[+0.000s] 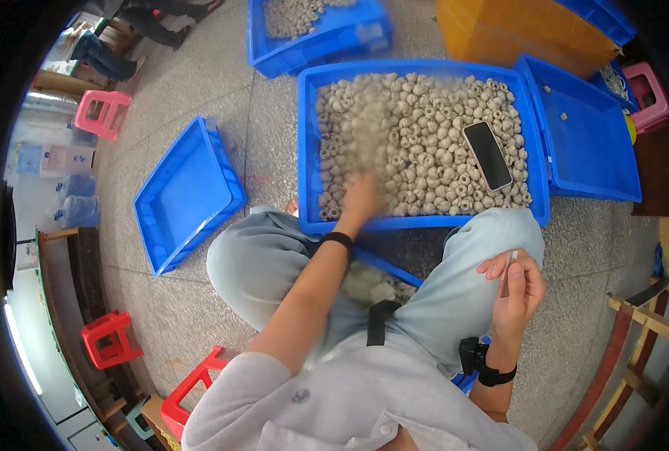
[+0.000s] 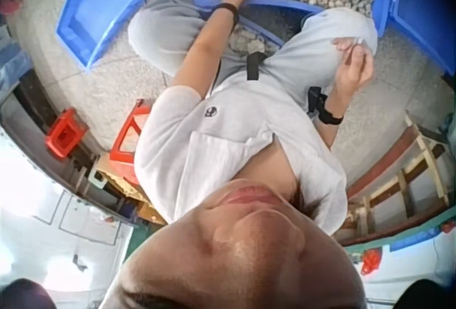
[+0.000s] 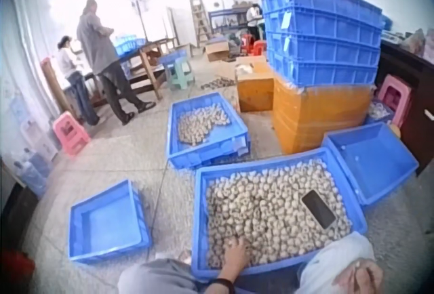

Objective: Assembling small white plastic components by snapping pieces together.

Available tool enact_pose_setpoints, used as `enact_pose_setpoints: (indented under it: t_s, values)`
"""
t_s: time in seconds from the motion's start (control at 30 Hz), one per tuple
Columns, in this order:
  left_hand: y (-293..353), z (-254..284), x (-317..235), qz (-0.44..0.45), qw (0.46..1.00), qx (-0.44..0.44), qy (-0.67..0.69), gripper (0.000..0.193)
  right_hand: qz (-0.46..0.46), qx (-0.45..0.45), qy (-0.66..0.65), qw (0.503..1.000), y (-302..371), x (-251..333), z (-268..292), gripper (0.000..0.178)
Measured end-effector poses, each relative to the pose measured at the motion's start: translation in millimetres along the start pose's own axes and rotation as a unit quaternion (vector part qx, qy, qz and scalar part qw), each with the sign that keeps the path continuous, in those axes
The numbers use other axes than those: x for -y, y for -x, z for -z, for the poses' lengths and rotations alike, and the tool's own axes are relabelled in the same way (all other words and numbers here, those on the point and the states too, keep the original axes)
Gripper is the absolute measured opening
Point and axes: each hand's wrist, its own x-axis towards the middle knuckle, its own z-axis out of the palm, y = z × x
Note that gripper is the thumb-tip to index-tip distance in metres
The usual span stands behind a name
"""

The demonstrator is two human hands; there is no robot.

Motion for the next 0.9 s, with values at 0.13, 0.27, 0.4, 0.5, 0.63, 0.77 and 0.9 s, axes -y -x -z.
enact_pose_setpoints:
  t_s: [0.13, 0.27, 0.4, 0.5, 0.63, 0.77, 0.9]
  values:
    - [-1.1, -2.4, 10.4, 0.009, 1.0, 0.011, 0.015, 0.078, 0.003, -0.016, 0.009, 1.0, 3.1, 3.6, -1.1, 0.019]
    - [8.0, 1.8, -4.3, 0.024, 0.995, 0.021, 0.09, 0.084, 0.016, -0.031, 0.164, 0.986, 13.3, -9.8, 16.0, 0.019]
    - [10.9, -0.6, -4.6, 0.017, 0.998, 0.065, 0.022, 0.077, 0.047, -0.038, 0.144, 0.988, 13.2, -15.2, 8.2, 0.019]
    - [8.7, 1.5, 2.7, 0.002, 0.999, 0.046, 0.025, 0.073, -0.005, -0.047, 0.019, 0.999, 10.2, -11.1, 1.1, 0.019]
    - [2.3, 6.3, -2.1, -0.024, 0.999, 0.027, 0.034, 0.069, 0.002, -0.066, 0.007, 0.998, 6.1, -8.3, 4.3, 0.019]
    - [4.2, 2.7, 2.0, -0.035, 0.997, 0.031, 0.054, 0.052, -0.028, -0.039, -0.02, 0.999, 5.8, -12.3, 8.7, 0.017]
    - [7.3, -1.6, 10.3, -0.039, 0.996, 0.012, 0.08, 0.03, -0.012, -0.031, -0.039, 0.999, 10.7, -19.1, 9.6, 0.019]
